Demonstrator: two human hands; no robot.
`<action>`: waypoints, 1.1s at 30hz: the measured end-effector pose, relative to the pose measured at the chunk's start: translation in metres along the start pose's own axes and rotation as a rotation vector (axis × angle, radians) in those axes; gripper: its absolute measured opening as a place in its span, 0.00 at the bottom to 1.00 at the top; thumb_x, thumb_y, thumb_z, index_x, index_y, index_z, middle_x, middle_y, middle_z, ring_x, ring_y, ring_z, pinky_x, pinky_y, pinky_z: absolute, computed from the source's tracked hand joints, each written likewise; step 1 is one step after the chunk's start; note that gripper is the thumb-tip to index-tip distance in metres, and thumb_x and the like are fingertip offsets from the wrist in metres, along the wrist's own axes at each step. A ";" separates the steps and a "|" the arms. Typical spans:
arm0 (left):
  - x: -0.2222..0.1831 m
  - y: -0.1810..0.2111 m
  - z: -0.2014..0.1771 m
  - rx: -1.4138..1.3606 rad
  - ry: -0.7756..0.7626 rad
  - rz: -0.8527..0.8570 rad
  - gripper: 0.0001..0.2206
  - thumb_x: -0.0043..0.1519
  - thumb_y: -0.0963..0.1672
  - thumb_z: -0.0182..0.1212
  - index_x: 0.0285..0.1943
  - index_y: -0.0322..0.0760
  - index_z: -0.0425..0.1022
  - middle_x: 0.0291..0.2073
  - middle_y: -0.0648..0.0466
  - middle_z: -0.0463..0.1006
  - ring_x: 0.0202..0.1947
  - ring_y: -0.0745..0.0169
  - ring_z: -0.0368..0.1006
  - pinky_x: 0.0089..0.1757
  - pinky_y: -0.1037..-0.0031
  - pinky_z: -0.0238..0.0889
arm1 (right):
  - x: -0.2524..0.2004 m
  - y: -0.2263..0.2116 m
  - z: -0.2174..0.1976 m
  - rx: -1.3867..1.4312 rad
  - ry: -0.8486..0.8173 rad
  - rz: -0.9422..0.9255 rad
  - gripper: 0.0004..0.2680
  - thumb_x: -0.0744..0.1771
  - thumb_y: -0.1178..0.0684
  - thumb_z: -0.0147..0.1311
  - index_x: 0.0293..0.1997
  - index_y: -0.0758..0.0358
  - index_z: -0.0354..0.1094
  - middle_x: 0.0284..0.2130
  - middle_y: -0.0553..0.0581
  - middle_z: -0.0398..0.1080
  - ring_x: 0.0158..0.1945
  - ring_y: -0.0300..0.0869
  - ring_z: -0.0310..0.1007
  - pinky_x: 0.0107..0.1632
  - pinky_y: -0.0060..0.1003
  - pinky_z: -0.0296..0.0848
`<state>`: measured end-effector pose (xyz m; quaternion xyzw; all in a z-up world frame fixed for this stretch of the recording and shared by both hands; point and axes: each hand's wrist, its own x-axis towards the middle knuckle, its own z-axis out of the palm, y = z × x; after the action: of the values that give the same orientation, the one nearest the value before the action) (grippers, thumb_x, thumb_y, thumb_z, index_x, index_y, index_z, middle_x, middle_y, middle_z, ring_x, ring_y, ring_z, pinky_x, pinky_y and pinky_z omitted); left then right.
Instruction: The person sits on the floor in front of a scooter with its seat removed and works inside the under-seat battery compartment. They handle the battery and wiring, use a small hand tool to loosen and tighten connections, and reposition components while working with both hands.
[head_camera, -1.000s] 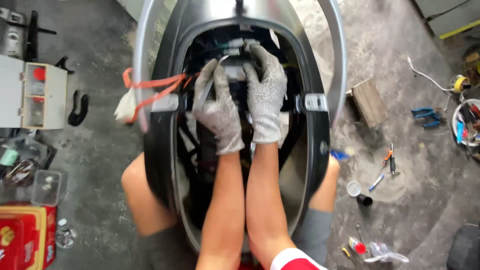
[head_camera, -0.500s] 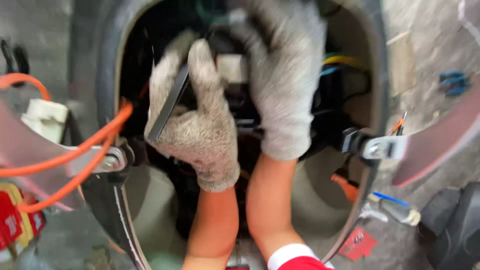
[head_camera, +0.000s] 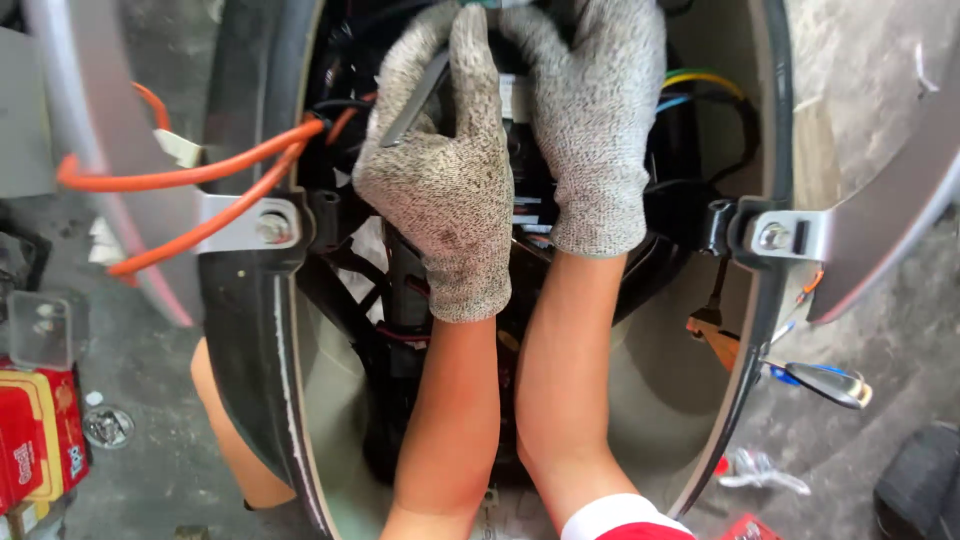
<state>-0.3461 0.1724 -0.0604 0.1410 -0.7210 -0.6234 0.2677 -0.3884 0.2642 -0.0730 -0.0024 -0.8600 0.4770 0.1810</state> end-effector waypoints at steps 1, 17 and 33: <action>0.001 0.001 0.000 -0.016 -0.010 -0.009 0.07 0.73 0.42 0.66 0.55 0.30 0.81 0.46 0.54 0.86 0.47 0.73 0.82 0.52 0.78 0.77 | 0.002 -0.007 -0.001 0.062 -0.020 0.032 0.08 0.65 0.56 0.65 0.45 0.63 0.72 0.41 0.54 0.76 0.46 0.46 0.78 0.50 0.40 0.75; 0.007 -0.006 -0.002 0.022 -0.044 -0.001 0.09 0.70 0.44 0.64 0.55 0.35 0.81 0.47 0.50 0.86 0.49 0.64 0.84 0.51 0.74 0.78 | -0.003 -0.001 0.005 -0.126 0.003 -0.158 0.08 0.66 0.55 0.69 0.47 0.55 0.77 0.44 0.50 0.76 0.49 0.43 0.75 0.54 0.42 0.74; 0.009 -0.005 -0.004 0.129 -0.041 0.077 0.09 0.71 0.44 0.63 0.55 0.35 0.80 0.46 0.50 0.86 0.49 0.62 0.85 0.51 0.73 0.77 | -0.002 -0.001 0.006 -0.134 0.005 -0.157 0.07 0.66 0.53 0.68 0.47 0.54 0.77 0.44 0.49 0.76 0.48 0.43 0.74 0.55 0.43 0.72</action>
<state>-0.3521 0.1633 -0.0625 0.1172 -0.7698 -0.5678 0.2670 -0.3876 0.2584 -0.0754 0.0517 -0.8871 0.4030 0.2192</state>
